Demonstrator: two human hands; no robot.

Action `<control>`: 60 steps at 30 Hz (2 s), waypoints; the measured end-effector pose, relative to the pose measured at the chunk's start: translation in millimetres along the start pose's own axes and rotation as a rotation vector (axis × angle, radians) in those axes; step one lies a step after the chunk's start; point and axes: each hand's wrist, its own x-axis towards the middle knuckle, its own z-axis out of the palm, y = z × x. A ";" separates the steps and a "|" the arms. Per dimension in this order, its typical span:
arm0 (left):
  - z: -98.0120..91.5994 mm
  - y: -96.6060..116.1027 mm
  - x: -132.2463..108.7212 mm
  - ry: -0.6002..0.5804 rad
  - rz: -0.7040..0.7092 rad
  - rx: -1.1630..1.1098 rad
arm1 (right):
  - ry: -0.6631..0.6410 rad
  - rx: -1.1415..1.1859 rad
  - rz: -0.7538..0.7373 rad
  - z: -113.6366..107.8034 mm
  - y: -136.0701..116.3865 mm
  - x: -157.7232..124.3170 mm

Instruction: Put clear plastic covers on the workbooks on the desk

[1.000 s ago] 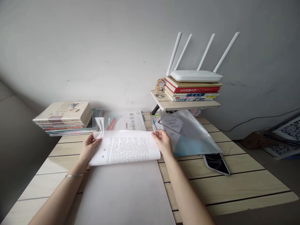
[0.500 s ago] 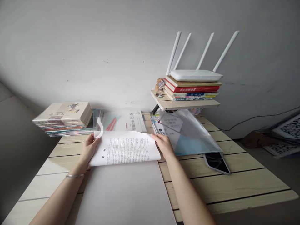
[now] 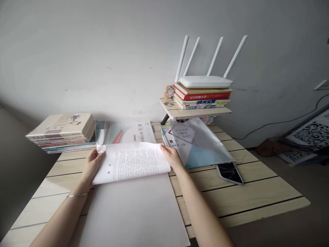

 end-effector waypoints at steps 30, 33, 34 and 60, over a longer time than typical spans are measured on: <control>-1.3 0.2 2.3 0.015 -0.033 -0.012 | 0.093 0.046 -0.081 -0.3 11.8 10.1; -0.9 0.4 1.4 0.001 -0.039 -0.021 | 0.108 -0.042 -0.181 -1.4 7.8 7.2; -0.7 0.8 1.0 -0.006 -0.042 -0.021 | 0.117 -0.076 -0.216 -2.0 6.3 6.1; 2.9 9.2 1.5 0.019 0.037 0.112 | 0.097 -0.034 -0.226 -2.0 5.8 2.7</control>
